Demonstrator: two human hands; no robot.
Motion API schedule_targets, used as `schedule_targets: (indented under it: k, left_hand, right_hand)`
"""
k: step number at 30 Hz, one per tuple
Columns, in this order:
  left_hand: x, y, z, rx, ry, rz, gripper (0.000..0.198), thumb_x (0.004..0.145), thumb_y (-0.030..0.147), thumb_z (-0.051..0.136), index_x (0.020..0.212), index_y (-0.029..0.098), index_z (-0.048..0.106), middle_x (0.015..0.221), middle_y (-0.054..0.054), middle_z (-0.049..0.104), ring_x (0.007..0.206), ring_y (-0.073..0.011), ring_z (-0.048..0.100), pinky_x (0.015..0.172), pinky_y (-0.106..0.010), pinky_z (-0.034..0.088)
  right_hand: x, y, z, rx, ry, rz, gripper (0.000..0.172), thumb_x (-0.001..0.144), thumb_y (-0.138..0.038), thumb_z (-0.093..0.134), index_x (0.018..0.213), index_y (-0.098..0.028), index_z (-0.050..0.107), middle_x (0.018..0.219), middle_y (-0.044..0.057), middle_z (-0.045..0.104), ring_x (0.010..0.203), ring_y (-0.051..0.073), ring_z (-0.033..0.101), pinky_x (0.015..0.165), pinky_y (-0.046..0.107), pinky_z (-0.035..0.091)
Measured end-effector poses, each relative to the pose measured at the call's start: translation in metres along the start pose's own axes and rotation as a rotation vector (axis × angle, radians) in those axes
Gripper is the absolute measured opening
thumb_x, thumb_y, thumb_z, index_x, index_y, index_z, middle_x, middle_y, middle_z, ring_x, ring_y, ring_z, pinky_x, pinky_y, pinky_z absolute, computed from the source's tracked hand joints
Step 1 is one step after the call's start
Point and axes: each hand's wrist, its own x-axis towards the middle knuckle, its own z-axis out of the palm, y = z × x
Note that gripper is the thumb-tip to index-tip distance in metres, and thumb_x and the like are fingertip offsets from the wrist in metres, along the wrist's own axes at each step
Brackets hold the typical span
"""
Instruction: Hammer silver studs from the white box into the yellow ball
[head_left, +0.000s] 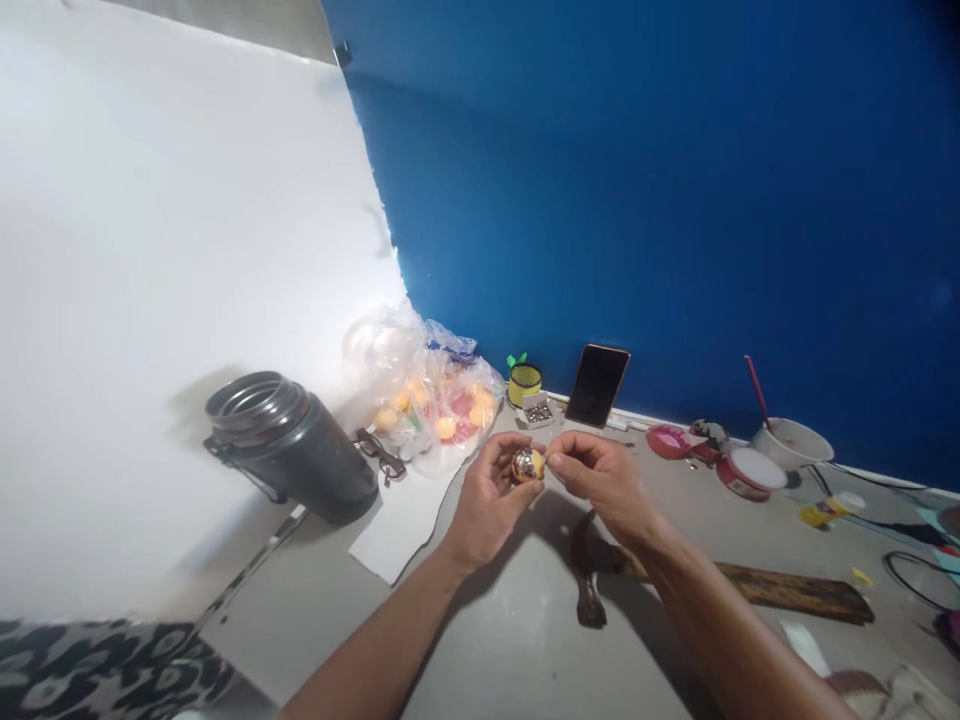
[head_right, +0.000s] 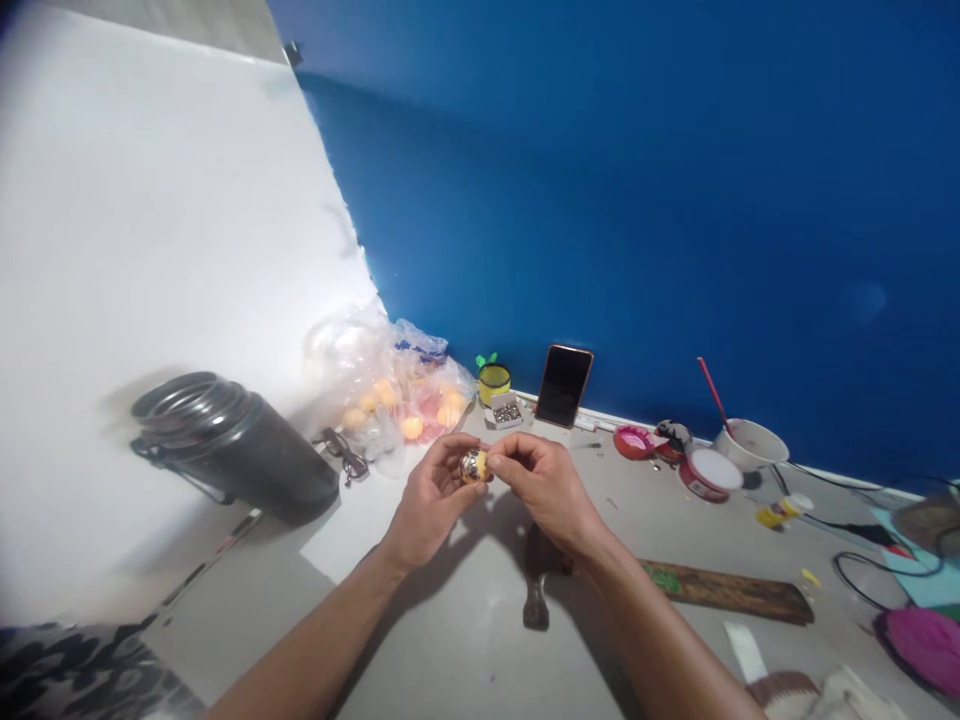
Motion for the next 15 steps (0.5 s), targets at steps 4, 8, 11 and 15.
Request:
schedule_targets:
  k: [4, 8, 11, 15]
  left_hand:
    - [-0.003, 0.008, 0.001, -0.02, -0.053, -0.103, 0.041, 0.078, 0.021, 0.076, 0.116, 0.019, 0.06, 0.095, -0.002, 0.064, 0.077, -0.0115, 0.058, 0.069, -0.024, 0.046]
    - [-0.006, 0.008, 0.001, 0.04, -0.079, -0.098, 0.042, 0.08, 0.023, 0.074, 0.119, 0.019, 0.059, 0.081, 0.002, 0.056, 0.067, -0.0102, 0.049, 0.062, -0.024, 0.04]
    - [-0.007, 0.005, 0.0, 0.194, -0.016, -0.029, 0.041, 0.084, 0.023, 0.071, 0.123, 0.02, 0.059, 0.089, -0.001, 0.061, 0.075, -0.0138, 0.054, 0.069, -0.027, 0.044]
    - [-0.006, 0.002, 0.002, 0.337, 0.089, 0.046, 0.028, 0.083, 0.023, 0.073, 0.108, 0.02, 0.06, 0.095, -0.004, 0.065, 0.083, -0.0169, 0.059, 0.075, -0.029, 0.047]
  right_hand:
    - [0.001, 0.002, -0.001, 0.038, -0.046, -0.043, 0.032, 0.076, -0.047, 0.083, 0.073, -0.019, 0.069, 0.072, 0.001, 0.065, 0.062, 0.012, 0.049, 0.061, 0.028, 0.039]
    - [0.002, 0.007, 0.001, 0.059, -0.08, -0.05, 0.029, 0.078, -0.045, 0.082, 0.075, -0.02, 0.07, 0.072, 0.001, 0.067, 0.064, 0.013, 0.053, 0.064, 0.028, 0.043]
    - [0.0, 0.009, 0.006, 0.029, -0.062, -0.036, 0.026, 0.079, -0.044, 0.081, 0.076, -0.02, 0.071, 0.076, 0.002, 0.07, 0.069, 0.015, 0.058, 0.069, 0.03, 0.046]
    - [-0.003, 0.008, 0.011, -0.055, -0.014, 0.004, 0.024, 0.079, -0.041, 0.077, 0.074, -0.02, 0.069, 0.071, 0.0, 0.067, 0.065, 0.014, 0.054, 0.065, 0.028, 0.044]
